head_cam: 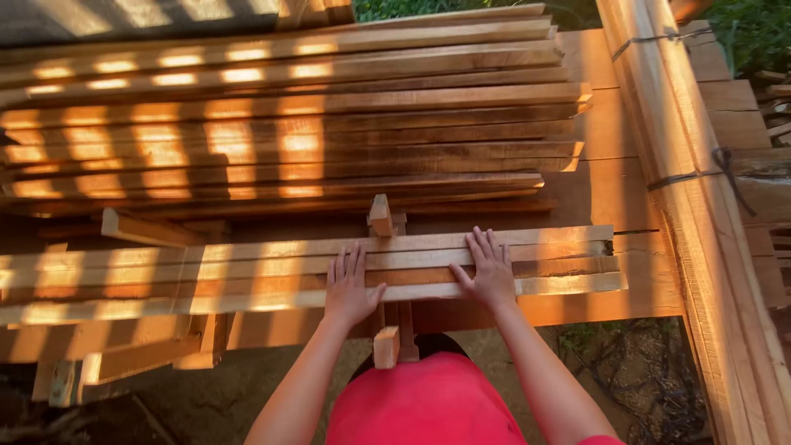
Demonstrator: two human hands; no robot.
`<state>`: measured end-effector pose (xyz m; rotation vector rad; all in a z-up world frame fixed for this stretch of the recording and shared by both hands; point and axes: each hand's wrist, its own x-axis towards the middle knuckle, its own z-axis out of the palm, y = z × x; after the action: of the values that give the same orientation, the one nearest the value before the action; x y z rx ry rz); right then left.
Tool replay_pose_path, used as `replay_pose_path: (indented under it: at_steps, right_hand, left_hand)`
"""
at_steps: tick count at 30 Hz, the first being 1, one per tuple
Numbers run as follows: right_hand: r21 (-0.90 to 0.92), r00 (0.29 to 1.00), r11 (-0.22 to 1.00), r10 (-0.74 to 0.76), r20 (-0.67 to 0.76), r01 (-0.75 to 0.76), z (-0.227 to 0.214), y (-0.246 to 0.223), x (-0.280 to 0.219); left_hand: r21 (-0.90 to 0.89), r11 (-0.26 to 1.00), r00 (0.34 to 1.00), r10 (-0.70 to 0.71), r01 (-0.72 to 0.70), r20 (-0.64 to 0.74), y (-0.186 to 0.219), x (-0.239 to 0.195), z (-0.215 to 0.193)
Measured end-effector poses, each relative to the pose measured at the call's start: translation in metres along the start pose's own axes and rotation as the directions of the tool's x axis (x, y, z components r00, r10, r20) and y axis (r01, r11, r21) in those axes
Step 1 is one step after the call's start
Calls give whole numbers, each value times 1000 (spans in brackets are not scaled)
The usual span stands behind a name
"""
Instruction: The person arranges several wooden planks on a wooden rack and secures them by wrapping and tying black wire around the stack. The person then lifts the completed bundle and places it onto a larger pile of similar wood bundles.
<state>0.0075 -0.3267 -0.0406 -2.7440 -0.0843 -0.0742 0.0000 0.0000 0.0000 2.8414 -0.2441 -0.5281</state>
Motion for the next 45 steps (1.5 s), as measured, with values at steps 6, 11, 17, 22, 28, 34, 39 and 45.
replay_pose_path:
  at_steps: [6,11,17,22,28,34,39,45]
  right_hand:
    - [-15,997,1000,-22,-70,21,-6,-8,-1]
    - [8,996,1000,-16,-90,17,-7,-8,-2]
    - [122,991,992,-24,-132,40,-6,-5,-1]
    - [369,983,918,-93,-161,147,-28,-44,13]
    - [477,895,814,-431,117,330,-40,-175,55]
    - [542,760,813,-487,430,215,11,-286,100]
    - [-114,548,916,-127,827,384,47,-328,112]
    - [-172,486,883,-70,871,437,38,-339,125]
  left_hand:
    - [-15,996,987,-82,85,142,18,-7,-27]
    - [-18,995,981,-89,93,170,19,-9,-27]
    - [-37,998,991,-45,50,129,7,-10,-20]
    - [-17,999,995,38,-36,97,-15,-29,-20]
    - [27,991,989,130,-129,-71,-92,-28,-11]
    - [115,993,999,37,-39,22,-178,-39,-47]
    - [301,940,986,142,-163,91,-203,-40,-39]
    - [180,966,979,166,-185,114,-210,-41,-37]
